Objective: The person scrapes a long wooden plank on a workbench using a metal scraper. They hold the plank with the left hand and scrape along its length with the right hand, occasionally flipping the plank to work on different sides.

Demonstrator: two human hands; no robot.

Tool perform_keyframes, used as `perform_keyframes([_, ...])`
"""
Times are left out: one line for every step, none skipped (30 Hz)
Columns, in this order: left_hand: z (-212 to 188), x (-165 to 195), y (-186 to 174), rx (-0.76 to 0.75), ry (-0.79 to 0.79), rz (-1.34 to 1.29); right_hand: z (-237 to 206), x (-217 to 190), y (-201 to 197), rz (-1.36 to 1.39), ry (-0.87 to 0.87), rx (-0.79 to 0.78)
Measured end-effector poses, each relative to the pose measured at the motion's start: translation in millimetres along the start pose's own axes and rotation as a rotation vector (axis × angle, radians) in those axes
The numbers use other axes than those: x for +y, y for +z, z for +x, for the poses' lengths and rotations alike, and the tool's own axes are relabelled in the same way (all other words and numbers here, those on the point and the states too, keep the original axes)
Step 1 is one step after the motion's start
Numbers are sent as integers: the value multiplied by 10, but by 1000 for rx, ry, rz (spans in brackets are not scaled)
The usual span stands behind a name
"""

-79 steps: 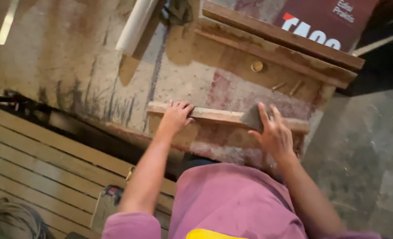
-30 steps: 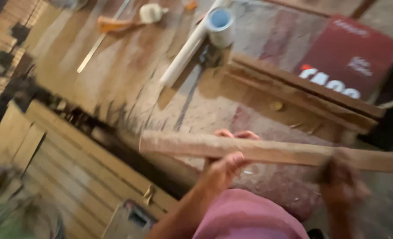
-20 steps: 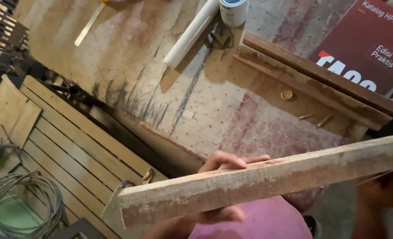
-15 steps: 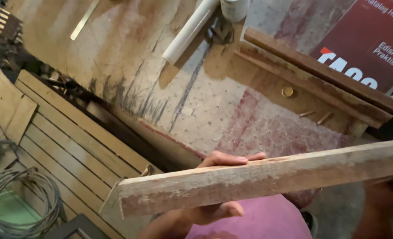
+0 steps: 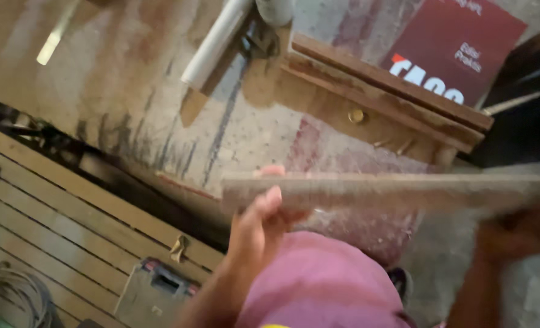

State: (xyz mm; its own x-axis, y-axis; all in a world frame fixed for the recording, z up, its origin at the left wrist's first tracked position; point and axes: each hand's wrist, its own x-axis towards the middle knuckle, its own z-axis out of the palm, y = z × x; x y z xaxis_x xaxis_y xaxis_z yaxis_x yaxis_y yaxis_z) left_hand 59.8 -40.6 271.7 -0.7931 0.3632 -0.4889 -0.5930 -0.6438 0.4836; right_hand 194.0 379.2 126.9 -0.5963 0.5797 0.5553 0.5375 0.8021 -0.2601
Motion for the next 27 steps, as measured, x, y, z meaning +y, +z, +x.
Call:
perform_keyframes([141, -74, -96, 16, -6, -11, -3, -96, -1, 11, -143, 0])
perform_keyframes([331, -171, -204, 28, -7, -18, -24, -211, 2, 34, -242, -39])
perform_keyframes([530, -282, -328, 36, -11, -28, -45, -336, 8, 49, -328, -97])
perform_keyframes([741, -397, -467, 72, 0, -12, -87, -475, 10, 57, -375, -182])
perform_keyframes([944, -525, -612, 112, 9, 1, -129, -631, 28, 46, -361, -294])
perform_keyframes([1087, -672, -772, 161, 12, 12, -182, -777, 19, 35, -348, -415])
perform_keyframes([1196, -791, -960, 141, -7, 27, -249, -939, 25, -5, -298, -670])
perform_keyframes([1332, -846, -1166, 110, -17, 48, -303, -1093, 42, -40, -239, -910])
perform_keyframes([1471, -880, -1364, 77, -23, 74, -383, -1296, 119, 133, -346, -884])
perform_keyframes([1580, -946, -1544, 115, -29, 95, -464, -1469, 167, 300, -447, -862])
perform_keyframes([1652, -1023, -1716, 160, -42, 112, -535, -1615, 216, 278, -571, -899])
perform_keyframes([1733, -1076, -1871, 201, -46, 131, -591, -1777, 311, 262, -700, -925])
perform_keyframes([1811, -1095, -2014, 224, -51, 176, -628, -1886, 372, 256, -669, -971])
perform_keyframes([1859, -1112, -2131, 248, -60, 221, -658, -1979, 436, 249, -635, -1019])
perform_keyframes([1882, -1114, -2199, 273, -73, 263, -664, -2031, 477, 237, -601, -1071])
perform_keyframes([1888, -1101, -2244, 350, -28, 492, -660, -2066, 517, 200, -607, -1082])
perform_keyframes([1885, -1082, -2286, 426, 28, 725, -642, -2072, 544, 171, -617, -1085])
perform_keyframes([1853, -1043, -2291, 499, 81, 963, -624, -2063, 561, 143, -621, -1090])
perform_keyframes([1802, -994, -2254, 488, -78, 1054, -603, -2038, 572, 106, -630, -1105])
perform_keyframes([1725, -932, -2198, 473, -248, 1138, -587, -2004, 577, 67, -641, -1129])
perform_keyframes([1621, -858, -2132, 456, -417, 1219, -584, -1973, 586, 34, -654, -1152])
perform_keyframes([1523, -808, -2045, 479, -353, 1450, -587, -1939, 597, 43, -673, -1151])
perform_keyframes([1432, -782, -1949, 495, -276, 1682, -606, -1916, 613, 52, -691, -1143])
perform_keyframes([1350, -785, -1859, 503, -196, 1909, -628, -1892, 634, 56, -709, -1139])
perform_keyframes([1290, -785, -1795, 441, 50, 1980, -658, -1878, 657, 77, -756, -1130])
perform_keyframes([1252, -801, -1753, 376, 298, 2035, -686, -1863, 681, 100, -803, -1122])
perform_keyframes([1227, -822, -1740, 300, 541, 2078, -715, -1854, 699, 126, -847, -1119])
